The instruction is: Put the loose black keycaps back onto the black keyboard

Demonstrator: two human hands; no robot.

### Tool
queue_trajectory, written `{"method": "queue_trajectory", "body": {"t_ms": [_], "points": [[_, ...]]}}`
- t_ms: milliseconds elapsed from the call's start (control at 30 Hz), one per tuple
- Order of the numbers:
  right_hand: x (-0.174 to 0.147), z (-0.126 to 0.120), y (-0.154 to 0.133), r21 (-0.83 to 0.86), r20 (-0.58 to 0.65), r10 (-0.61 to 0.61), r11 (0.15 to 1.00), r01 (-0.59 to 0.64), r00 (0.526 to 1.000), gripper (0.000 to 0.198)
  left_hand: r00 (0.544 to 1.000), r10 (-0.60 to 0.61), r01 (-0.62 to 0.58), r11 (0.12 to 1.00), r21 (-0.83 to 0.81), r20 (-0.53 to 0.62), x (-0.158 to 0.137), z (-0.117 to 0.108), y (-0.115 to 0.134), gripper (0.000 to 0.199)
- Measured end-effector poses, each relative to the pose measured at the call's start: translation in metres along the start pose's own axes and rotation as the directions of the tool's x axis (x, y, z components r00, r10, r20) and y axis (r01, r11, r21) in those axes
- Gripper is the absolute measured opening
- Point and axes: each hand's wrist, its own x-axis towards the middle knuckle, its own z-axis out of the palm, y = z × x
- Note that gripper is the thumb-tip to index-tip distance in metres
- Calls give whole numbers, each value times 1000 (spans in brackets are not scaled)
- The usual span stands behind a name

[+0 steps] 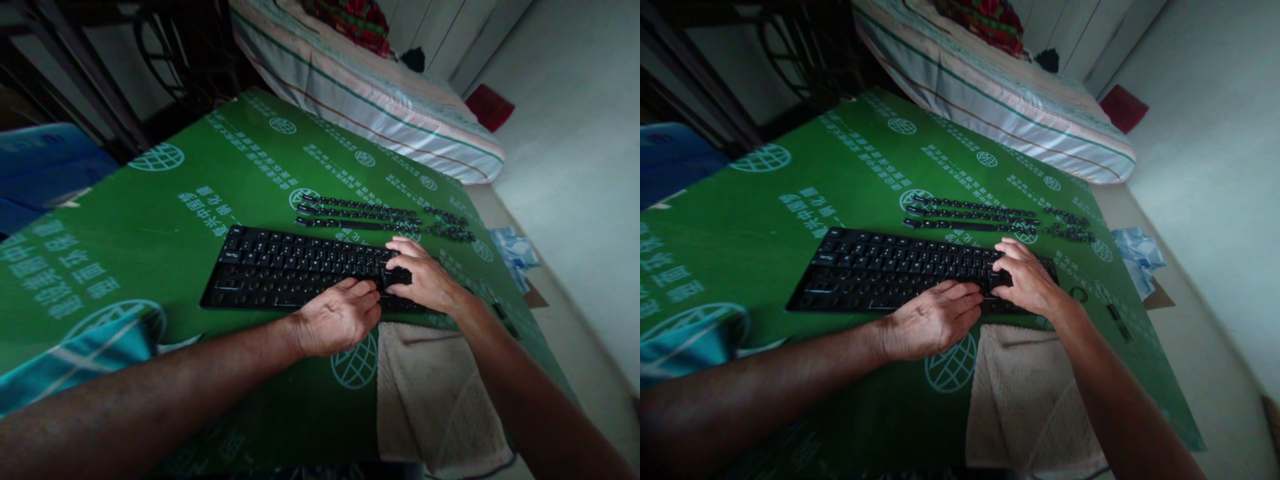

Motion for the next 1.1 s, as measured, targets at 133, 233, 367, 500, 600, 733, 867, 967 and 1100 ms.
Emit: {"method": "queue_trajectory", "body": {"t_ms": [133,233,367,500,600,733,867,967,1100], "points": [[-9,2,-8,-42,-93,-43,998,40,995,16,1000,3,-3,1000,4,-2,0,-1,0,16],[-18,9,-13,-72,-134,-62,996,53,989,13,1000,13,-13,1000,3,3,1,-1,0,16],[-24,16,-17,-95,-178,-61,994,45,982,18,1000,6,-6,1000,13,5,1,-1,-1,15],[-25,13,-19,-100,-212,-66,994,45,975,17,1000,7,-7,1000,14,-4,0,0,0,15],[-27,12,-20,-116,-219,-61,993,36,974,17,1000,6,-6,1000,7,-15,0,1,0,14],[-30,14,-22,-129,-198,-42,991,17,979,18,1000,11,-11,1000,8,-16,0,2,-1,14],[-32,14,-23,-135,-209,-42,991,14,977,19,1000,16,-16,1000,10,-21,0,1,-1,14],[-31,14,-25,-143,-229,-44,990,12,972,19,1000,15,-14,1000,18,-26,0,1,-1,14],[-31,17,-27,-151,-221,-48,988,15,974,19,1000,15,-15,1000,24,-24,0,1,-1,14]]}}
